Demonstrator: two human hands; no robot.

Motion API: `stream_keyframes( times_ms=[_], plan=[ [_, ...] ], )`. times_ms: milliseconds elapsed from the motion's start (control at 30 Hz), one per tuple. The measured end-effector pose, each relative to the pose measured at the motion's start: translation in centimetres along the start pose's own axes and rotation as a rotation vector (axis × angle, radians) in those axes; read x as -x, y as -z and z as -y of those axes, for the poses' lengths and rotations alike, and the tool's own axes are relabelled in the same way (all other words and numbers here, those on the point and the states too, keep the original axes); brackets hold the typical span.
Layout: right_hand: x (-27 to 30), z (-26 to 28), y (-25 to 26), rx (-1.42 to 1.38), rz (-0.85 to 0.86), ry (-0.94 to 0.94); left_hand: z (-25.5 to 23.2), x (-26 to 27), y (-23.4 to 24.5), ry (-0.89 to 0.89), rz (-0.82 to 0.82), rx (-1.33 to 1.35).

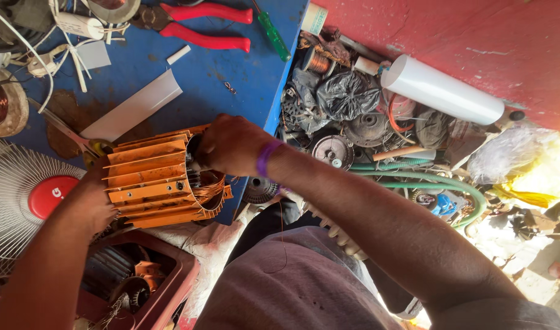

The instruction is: The person handles an orange cylindrical electrical component, adjusting its internal copper windings by hand. They then use scissors to cut a white rectangular sheet into smaller pieces on a cluttered blue workbench.

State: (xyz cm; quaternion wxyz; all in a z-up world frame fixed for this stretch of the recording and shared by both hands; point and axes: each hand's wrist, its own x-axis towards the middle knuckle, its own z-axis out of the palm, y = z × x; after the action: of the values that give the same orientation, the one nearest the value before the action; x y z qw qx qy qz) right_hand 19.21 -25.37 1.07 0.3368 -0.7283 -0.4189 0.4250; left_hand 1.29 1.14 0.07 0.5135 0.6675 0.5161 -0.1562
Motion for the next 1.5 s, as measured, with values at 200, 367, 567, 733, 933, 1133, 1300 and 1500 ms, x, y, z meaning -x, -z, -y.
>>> stream_keyframes(
  times_ms=[200,367,567,733,933,1133,1300,1500],
  plan=[
    [4.9,-2.6,0.7,-0.203,-0.157,0.154,-9.8,11.6,-3.6,-0.025,-0.299,-0.718],
    [7.1,-3.1,-0.7,-0.211,-0.181,0.452,-12.9,16.1,-8.4,-0.326,-0.352,-0.671],
    [6.7,-1.3,-1.6,-0.003,-0.120,0.455,-12.9,14.7,-11.2,-0.368,-0.349,-0.973],
    [8.0,-0.1,-1.7,0.070,-0.197,0.686,-9.8,15.2,-8.5,-0.816,-0.288,-0.779],
    [10.1,1.8,-5.4,0.382,-0.538,0.673,-5.6,14.0,-3.5,-1.449,-0.226,-0.564],
    [10.4,2.7,-12.3,0.189,-0.541,0.270,0.9,9.8,-2.1,-1.687,-0.393,-0.425],
    [9.5,3.3,-16.3,0.308,-0.541,0.310,4.4,5.5,-1.1,-1.720,-0.249,-0.260],
    [7.7,6.3,-15.4,0.825,-0.656,0.522,3.6,6.7,0.5,-1.715,-0.339,-0.488]
  ],
)
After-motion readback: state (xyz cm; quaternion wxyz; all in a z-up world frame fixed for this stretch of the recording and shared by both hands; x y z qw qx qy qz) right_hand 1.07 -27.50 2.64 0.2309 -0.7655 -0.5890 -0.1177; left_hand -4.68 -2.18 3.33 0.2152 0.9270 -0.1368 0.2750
